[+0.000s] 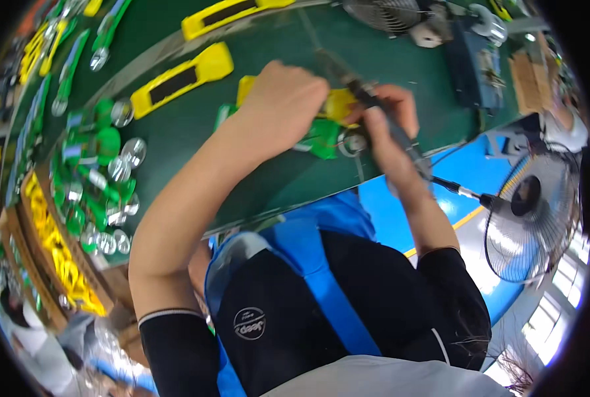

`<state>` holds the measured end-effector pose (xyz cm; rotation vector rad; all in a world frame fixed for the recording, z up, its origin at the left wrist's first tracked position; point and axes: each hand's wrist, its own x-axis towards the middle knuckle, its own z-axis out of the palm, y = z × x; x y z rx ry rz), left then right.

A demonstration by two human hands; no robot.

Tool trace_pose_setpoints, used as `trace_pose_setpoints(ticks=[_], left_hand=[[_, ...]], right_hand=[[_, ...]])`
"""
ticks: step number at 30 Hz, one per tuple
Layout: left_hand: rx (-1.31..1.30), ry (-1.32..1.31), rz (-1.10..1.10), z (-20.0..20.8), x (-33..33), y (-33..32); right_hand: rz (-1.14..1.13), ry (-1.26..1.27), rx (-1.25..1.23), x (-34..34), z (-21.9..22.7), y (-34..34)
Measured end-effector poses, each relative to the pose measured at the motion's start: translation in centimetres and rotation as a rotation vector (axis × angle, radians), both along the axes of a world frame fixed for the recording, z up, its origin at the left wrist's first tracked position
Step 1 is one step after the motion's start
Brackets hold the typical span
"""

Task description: Soldering wires and components onto a circuit board for solar lamp assembly.

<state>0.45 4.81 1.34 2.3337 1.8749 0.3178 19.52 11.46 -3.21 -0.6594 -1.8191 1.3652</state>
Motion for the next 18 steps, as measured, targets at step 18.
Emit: trace_pose_setpoints(ticks=[18], left_hand=[[0.202, -0.398, 0.627, 0.2, -0.5, -13.3]], right_hand=[[-0.029, 0.244, -0.161, 1.7, -0.9, 0.3]])
